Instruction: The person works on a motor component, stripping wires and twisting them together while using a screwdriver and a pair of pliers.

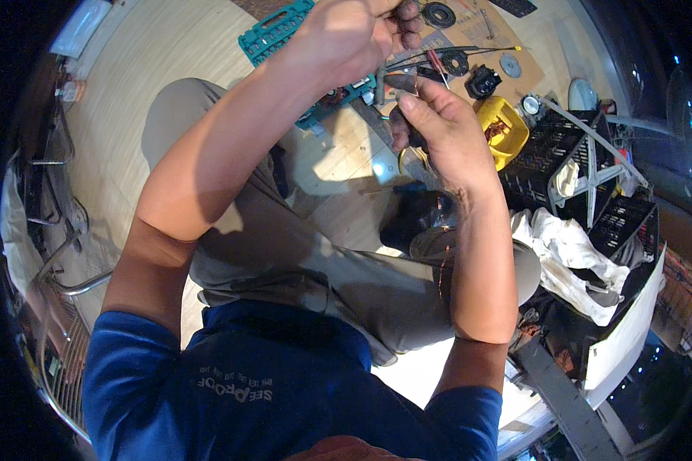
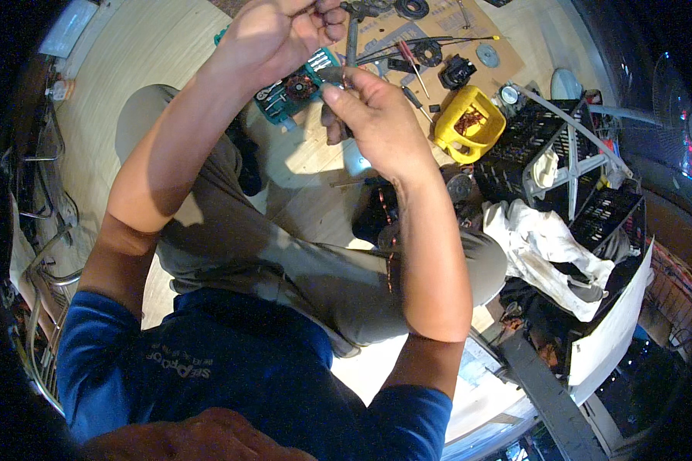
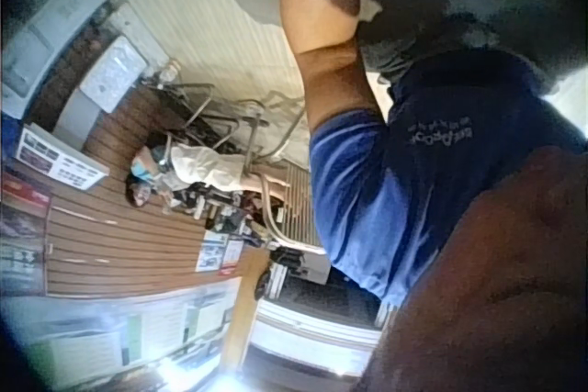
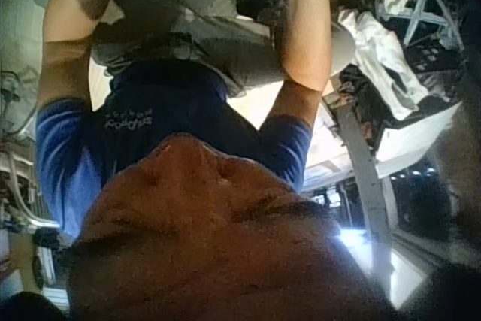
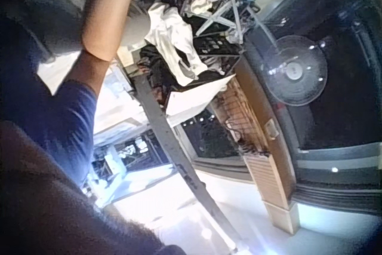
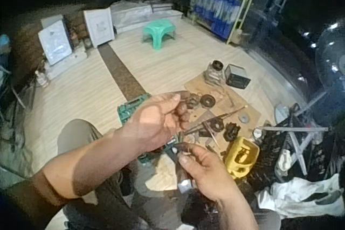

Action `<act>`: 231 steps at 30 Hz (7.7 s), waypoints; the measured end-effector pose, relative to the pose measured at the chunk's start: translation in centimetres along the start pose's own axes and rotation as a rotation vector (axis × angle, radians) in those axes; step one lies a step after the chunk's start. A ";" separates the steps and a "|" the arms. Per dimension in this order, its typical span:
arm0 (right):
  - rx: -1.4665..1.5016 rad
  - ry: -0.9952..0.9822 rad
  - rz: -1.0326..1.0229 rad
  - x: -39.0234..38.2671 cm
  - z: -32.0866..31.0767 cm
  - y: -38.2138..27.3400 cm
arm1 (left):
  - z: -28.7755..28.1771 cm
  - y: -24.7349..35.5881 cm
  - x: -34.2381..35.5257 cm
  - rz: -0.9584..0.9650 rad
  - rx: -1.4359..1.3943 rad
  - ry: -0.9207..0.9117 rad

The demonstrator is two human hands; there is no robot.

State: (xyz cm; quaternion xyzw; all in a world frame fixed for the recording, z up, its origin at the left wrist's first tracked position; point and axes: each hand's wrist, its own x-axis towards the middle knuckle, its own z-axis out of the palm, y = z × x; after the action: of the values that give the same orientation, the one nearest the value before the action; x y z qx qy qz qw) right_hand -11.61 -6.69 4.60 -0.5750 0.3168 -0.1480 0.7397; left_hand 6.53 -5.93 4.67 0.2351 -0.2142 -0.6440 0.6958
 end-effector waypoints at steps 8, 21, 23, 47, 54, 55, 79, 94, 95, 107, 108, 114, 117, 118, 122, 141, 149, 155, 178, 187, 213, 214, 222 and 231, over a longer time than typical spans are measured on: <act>0.132 0.133 -0.014 0.7 0.9 0.3 | 1.8 -0.6 -0.8 -0.058 0.068 0.039; -0.103 0.120 0.041 -0.2 -1.0 0.2 | 1.7 1.3 -1.8 -0.119 0.246 -0.059; -0.200 0.144 0.068 -0.2 -1.6 0.0 | 1.8 1.5 -1.9 -0.151 0.335 -0.063; 0.286 0.224 -0.072 -0.4 -2.2 -1.1 | -0.6 -2.6 -1.6 0.003 1.463 -0.019; 0.399 0.214 -0.127 -0.7 -3.0 -1.3 | -0.1 -2.6 -1.7 -0.080 1.304 -0.039; 0.406 0.221 -0.127 -0.7 -2.9 -1.3 | 0.0 -2.6 -1.8 -0.130 1.192 -0.020; 0.192 0.185 -0.022 0.3 0.4 1.0 | 2.2 -1.0 -1.8 0.016 0.094 0.217; -0.138 0.326 0.027 0.3 -2.7 0.2 | 1.6 -1.3 -2.6 -0.100 1.542 -0.277; -0.138 0.327 0.028 0.3 -2.9 0.3 | 1.4 -1.6 -2.6 0.050 1.692 -0.345; 0.143 0.218 -0.067 -0.3 0.2 0.7 | 0.8 -3.9 -1.6 -0.016 0.595 0.187; 0.092 0.223 -0.039 -0.5 0.6 0.6 | 0.8 -3.9 -1.5 -0.014 0.595 0.189; 0.051 0.228 0.009 -0.5 0.1 0.5 | 2.3 -2.2 -1.9 -0.001 0.167 0.171; 0.013 0.133 0.028 -0.1 -1.5 0.6 | 1.9 -0.1 -2.0 -0.141 0.078 0.018; -0.030 0.112 0.052 0.0 -2.0 0.8 | 1.7 0.4 -2.1 -0.232 -0.077 -0.148; -0.127 0.146 0.037 -0.5 -3.2 -0.3 | 0.3 1.2 -2.0 -0.354 0.257 -0.432; 0.302 0.159 0.014 -0.9 0.0 1.0 | 1.4 -4.4 -2.3 -0.012 0.600 0.109; 0.050 0.134 0.112 -0.6 -0.5 1.5 | 1.5 -1.8 -1.8 -0.150 0.081 0.278; 0.057 -0.031 0.193 -0.9 -3.3 0.1 | 0.3 0.8 -1.5 -0.432 0.236 -0.441; 0.197 0.193 0.015 -0.7 -0.3 1.3 | 0.6 -5.5 -2.1 0.019 1.250 0.236; 0.072 0.127 0.061 -0.4 -2.0 1.0 | 1.6 -2.2 -1.8 -0.084 0.194 0.000; 0.149 0.159 0.067 -1.1 -1.3 0.0 | 0.5 -4.6 -1.7 -0.020 0.642 0.173; 0.174 0.153 0.070 -1.0 -1.0 0.1 | 0.8 -4.6 -1.8 -0.021 0.642 0.173; 0.248 0.049 0.173 -0.3 -0.4 1.6 | -0.5 -2.6 -1.4 0.023 0.089 -0.077; 0.165 -0.041 0.177 0.0 -2.3 1.5 | 0.5 -1.6 -2.0 -0.095 0.088 0.033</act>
State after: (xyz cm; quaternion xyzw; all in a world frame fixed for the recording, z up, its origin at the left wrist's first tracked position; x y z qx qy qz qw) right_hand -13.31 -7.94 2.86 -0.4848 0.3378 -0.0959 0.8011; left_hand 4.77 -4.02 4.11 0.2860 -0.2194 -0.6622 0.6569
